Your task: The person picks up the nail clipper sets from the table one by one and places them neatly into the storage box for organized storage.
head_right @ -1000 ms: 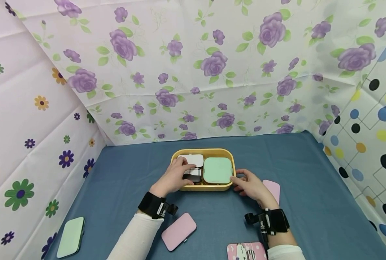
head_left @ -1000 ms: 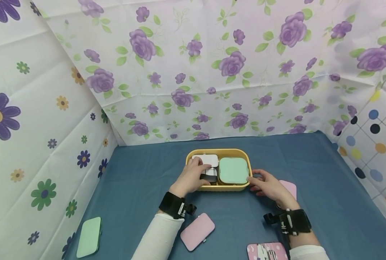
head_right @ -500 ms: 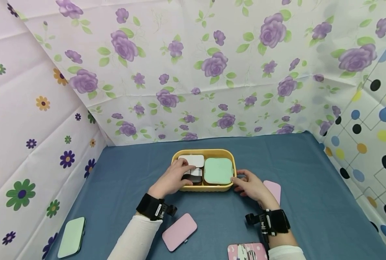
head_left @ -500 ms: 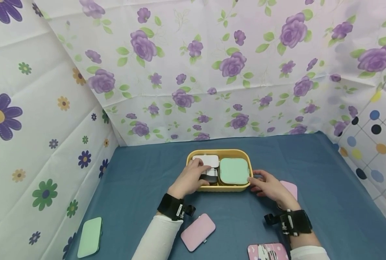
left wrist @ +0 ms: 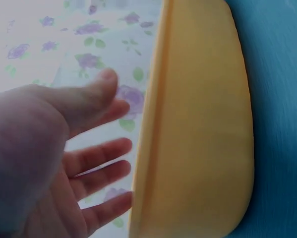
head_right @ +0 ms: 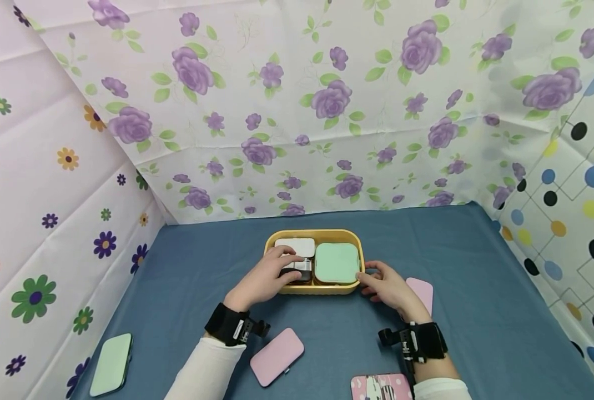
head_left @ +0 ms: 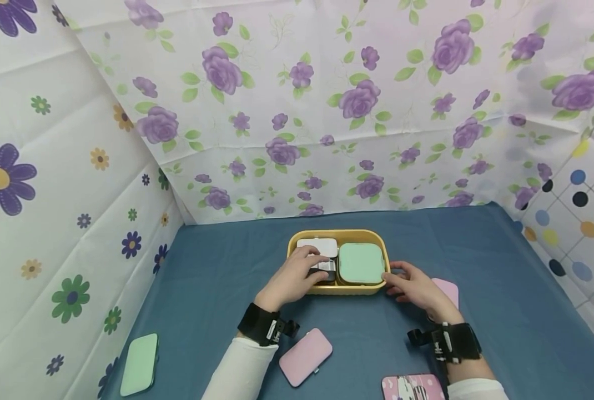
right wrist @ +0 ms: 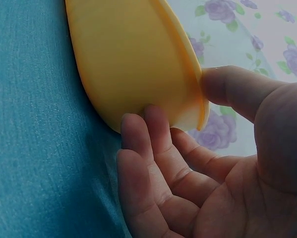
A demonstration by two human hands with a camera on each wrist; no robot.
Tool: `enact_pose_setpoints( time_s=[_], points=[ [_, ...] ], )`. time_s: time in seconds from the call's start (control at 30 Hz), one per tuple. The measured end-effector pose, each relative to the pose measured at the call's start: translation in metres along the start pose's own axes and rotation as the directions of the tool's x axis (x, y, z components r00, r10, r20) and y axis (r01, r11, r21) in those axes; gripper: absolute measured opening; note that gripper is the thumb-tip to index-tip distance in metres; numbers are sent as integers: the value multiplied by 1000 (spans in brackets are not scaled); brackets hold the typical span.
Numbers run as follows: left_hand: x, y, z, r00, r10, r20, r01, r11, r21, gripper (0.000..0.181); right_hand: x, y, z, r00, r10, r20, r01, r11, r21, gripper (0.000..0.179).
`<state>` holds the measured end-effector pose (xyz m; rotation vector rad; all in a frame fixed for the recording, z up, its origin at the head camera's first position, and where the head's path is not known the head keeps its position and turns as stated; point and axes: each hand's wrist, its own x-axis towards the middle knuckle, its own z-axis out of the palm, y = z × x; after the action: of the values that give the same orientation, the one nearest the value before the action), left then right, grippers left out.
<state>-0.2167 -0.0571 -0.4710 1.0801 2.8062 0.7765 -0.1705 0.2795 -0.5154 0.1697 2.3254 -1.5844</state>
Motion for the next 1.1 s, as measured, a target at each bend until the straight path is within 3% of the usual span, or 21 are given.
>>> enact_pose_setpoints(
  time_s=[0.23, 0.37, 0.47, 0.73, 0.93, 1.1],
  points=[
    [-8, 7, -4, 996, 79, -45, -85, 986, -144, 31, 0, 1, -1, 1000, 3, 0, -3, 1000, -4, 79],
    [-13, 11, -7, 995, 91, -35, -97, 966, -239, 29, 0, 2, -1, 1000, 0, 1, 0, 1000, -8, 79],
    [-19, 12, -10, 996, 83, -39, -91, 961, -260, 26, 0, 2, 0, 1000, 0, 3, 0, 1000, -9, 78],
    [-54, 1, -19, 996, 61, -66, -80, 939, -334, 23, 1, 2, 0, 1000, 2, 7, -2, 1000, -10, 80],
    [-91, -16, -31, 995, -41, -92, 8, 942, -336, 21, 1, 2, 0, 1000, -1, 9, 1, 1000, -10, 79],
    [-130, -31, -41, 974, -191, -123, 142, 935, -325, 20, 1, 1, 0, 1000, -6, 15, 6, 1000, -2, 78]
  ],
)
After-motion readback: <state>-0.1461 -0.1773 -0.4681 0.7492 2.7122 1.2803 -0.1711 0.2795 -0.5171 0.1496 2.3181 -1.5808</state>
